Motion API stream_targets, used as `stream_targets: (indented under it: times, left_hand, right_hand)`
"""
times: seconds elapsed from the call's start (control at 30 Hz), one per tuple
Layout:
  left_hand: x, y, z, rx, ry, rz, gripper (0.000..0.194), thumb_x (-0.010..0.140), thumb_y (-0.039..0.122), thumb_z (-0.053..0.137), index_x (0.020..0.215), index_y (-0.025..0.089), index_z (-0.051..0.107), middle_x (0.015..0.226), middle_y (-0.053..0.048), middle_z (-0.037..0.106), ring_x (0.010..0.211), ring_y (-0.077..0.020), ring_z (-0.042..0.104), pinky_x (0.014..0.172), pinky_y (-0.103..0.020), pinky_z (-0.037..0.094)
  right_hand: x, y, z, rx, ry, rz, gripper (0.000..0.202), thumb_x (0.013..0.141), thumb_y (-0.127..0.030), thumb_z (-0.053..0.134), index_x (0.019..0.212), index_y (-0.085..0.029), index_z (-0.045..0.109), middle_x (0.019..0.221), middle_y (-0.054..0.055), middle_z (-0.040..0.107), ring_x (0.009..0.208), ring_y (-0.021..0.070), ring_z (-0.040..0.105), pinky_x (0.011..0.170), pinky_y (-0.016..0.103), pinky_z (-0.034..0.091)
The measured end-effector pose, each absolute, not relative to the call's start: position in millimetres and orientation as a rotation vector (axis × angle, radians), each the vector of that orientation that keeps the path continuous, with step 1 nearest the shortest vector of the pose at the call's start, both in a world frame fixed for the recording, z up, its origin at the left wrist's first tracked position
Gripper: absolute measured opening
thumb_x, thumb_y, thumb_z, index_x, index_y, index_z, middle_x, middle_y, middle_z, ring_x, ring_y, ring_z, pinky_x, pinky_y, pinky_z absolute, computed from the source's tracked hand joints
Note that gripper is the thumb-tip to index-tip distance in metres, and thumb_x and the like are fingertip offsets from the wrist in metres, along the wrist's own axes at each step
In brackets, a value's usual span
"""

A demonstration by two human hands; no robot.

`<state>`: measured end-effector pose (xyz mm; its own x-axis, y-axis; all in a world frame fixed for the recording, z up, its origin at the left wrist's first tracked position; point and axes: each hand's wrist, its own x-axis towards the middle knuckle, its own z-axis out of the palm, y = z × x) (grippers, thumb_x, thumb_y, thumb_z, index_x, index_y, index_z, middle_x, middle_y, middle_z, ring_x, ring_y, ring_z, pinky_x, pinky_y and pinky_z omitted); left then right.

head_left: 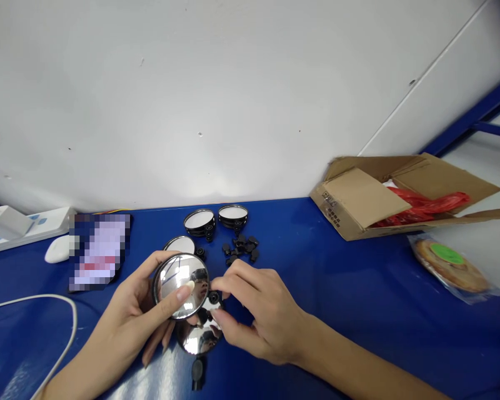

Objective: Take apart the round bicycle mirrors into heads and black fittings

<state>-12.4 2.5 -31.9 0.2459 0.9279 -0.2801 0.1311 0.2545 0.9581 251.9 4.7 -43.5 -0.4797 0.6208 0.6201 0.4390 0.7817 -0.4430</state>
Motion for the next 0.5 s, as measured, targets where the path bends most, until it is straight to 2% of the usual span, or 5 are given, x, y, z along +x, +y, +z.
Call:
stream_targets:
  times: [0.1, 0.2, 0.3, 0.37, 0.5]
  left_hand:
    - [-11.7, 4.0, -30.5, 1.199, 1.227, 0.780, 0.069, 0.099, 0.075, 0.089, 0.143, 0.029, 0.065, 0.068, 0.000, 0.078, 0.034, -0.0079, 0.047, 0.037, -0.016, 0.037]
    - [-9.0, 5.7, -24.0, 1.190, 1.248, 0.856, 0.064, 0.099, 0.073, 0.090, 0.140, 0.029, 0.069, 0.065, 0.006, 0.068, 0.040, -0.0066, 0.044, 0.043, -0.017, 0.036]
    - [-14.3, 13.1, -23.6, 1.269, 1.340, 0.970, 0.061, 0.098, 0.079, 0.085, 0.128, 0.026, 0.076, 0.075, 0.004, 0.065, 0.056, -0.0120, 0.051, 0.049, -0.021, 0.042]
    - [-21.6, 21.1, -27.0, 1.379, 1.472, 1.044, 0.067, 0.094, 0.086, 0.081, 0.119, 0.024, 0.079, 0.081, 0.000, 0.068, 0.065, -0.0162, 0.054, 0.054, -0.025, 0.046]
    - [-33.7, 34.5, -35.8, 1.434, 1.622, 1.143, 0.073, 0.096, 0.089, 0.073, 0.127, 0.023, 0.081, 0.081, 0.000, 0.063, 0.069, -0.0218, 0.058, 0.053, -0.029, 0.044]
  right_hand:
    - [250.6, 5.6, -49.1, -0.826, -2.128, 0.185, 0.027, 0.127, -0.037, 0.062, 0.117, -0.017, 0.078, 0.095, 0.001, 0.073, 0.079, 0.0132, 0.069, 0.068, 0.028, 0.050]
    - [247.5, 10.8, -50.4, -0.825, -2.125, 0.104, 0.031, 0.128, -0.037, 0.060, 0.116, -0.015, 0.079, 0.093, 0.002, 0.074, 0.079, 0.0125, 0.070, 0.069, 0.028, 0.051]
    - [241.2, 24.0, -47.8, -0.845, -2.123, 0.050, 0.038, 0.129, -0.039, 0.057, 0.114, -0.014, 0.081, 0.093, 0.002, 0.074, 0.078, 0.0123, 0.071, 0.068, 0.027, 0.053]
    - [235.9, 35.7, -45.8, -0.880, -2.122, 0.025, 0.043, 0.129, -0.043, 0.053, 0.114, -0.015, 0.082, 0.094, 0.003, 0.075, 0.076, 0.0121, 0.072, 0.068, 0.026, 0.054]
    - [224.6, 54.0, -45.2, -0.970, -2.124, 0.020, 0.041, 0.128, -0.043, 0.057, 0.120, -0.013, 0.084, 0.102, 0.005, 0.078, 0.076, 0.0124, 0.072, 0.071, 0.027, 0.056]
